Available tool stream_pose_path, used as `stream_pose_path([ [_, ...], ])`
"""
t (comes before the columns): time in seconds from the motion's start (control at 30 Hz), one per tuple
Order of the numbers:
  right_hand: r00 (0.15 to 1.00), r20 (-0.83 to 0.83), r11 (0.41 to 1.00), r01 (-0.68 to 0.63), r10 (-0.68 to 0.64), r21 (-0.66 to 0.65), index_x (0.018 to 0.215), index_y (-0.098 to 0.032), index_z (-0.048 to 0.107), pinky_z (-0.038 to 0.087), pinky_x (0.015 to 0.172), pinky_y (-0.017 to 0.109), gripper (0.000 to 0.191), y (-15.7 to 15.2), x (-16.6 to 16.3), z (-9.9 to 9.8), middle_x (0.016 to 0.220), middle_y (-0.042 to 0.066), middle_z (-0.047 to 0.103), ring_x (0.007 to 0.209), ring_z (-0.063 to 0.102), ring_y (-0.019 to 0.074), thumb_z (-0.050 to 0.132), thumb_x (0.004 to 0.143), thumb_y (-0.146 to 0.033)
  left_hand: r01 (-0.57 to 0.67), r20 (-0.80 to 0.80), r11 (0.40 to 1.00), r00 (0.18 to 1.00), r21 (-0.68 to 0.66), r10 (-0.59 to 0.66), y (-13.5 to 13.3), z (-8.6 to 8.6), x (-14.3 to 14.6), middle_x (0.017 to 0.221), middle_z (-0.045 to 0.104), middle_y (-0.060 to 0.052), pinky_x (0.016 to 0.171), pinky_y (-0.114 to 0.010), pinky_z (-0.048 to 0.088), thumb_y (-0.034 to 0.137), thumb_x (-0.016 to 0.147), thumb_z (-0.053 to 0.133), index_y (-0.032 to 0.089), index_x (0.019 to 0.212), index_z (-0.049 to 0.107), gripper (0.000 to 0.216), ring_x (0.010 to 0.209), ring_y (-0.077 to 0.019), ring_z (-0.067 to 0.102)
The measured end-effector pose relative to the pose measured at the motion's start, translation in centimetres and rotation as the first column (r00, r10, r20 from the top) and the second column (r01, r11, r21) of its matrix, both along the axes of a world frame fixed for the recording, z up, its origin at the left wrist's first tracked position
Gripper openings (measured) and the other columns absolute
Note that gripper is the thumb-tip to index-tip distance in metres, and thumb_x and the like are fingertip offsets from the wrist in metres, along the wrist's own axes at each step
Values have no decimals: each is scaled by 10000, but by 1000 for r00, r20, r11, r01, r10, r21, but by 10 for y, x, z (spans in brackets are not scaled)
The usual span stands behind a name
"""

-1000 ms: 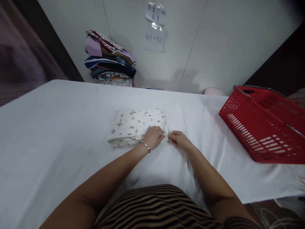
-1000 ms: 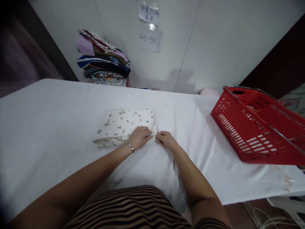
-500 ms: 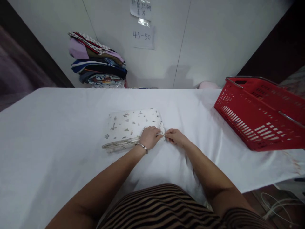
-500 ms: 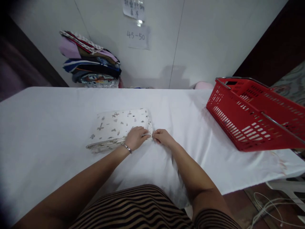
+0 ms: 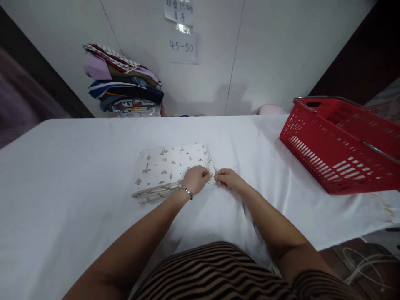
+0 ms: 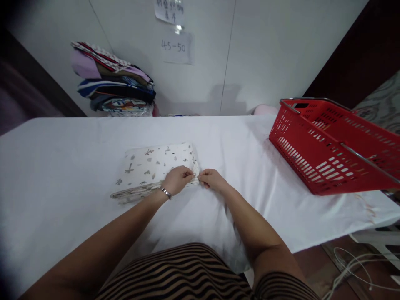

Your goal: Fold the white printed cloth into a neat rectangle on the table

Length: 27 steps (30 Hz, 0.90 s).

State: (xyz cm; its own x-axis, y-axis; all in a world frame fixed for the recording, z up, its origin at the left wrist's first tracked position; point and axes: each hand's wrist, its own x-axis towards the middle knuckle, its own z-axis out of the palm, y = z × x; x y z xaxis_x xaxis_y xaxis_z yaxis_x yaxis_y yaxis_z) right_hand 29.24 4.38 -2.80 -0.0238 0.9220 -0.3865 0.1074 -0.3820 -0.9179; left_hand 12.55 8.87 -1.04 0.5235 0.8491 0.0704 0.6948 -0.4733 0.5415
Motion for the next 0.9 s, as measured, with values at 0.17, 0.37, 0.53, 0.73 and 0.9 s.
stream_pose_path([
  [0.17,1000,-22,1000,-15,15,-7,690,-170,551,214,336,178,96,1,0,-1,489,-53,536,351,409,48,606,691,-248,47,20,987,999,153,-50,-6,-4,-2,785,626,-21,716,-287,391,244,829,503,200,768,652,167,796,-162,538],
  [0.37,998,-56,1000,-23,22,-21,704,-172,558,196,326,175,101,2,3,-5,497,-57,543,349,409,46,613,684,-254,146,-105,962,987,233,-124,-10,-5,-2,841,622,-39,754,-312,381,278,847,495,194,819,638,168,841,-179,526],
  [0.53,994,-102,999,-31,28,-22,703,-177,556,180,322,180,106,3,4,-6,494,-60,542,348,411,49,618,677,-259,117,-97,979,990,166,-102,-5,-4,-2,838,620,-33,706,-293,384,300,800,568,193,829,633,129,811,-170,533],
  [0.73,994,-108,999,-26,23,-28,690,-172,557,195,332,185,94,2,3,-4,495,-55,549,352,410,47,619,686,-242,107,-54,993,993,57,-104,1,-2,0,781,618,-10,661,-265,375,286,815,535,207,763,648,148,768,-145,545],
  [0.9,995,-87,998,-47,44,-38,691,-166,571,189,330,188,112,2,3,-3,503,-49,550,356,414,47,632,702,-260,119,-80,980,991,160,-108,-3,-2,-1,776,611,-24,677,-277,376,258,837,487,189,767,636,179,767,-152,535],
])
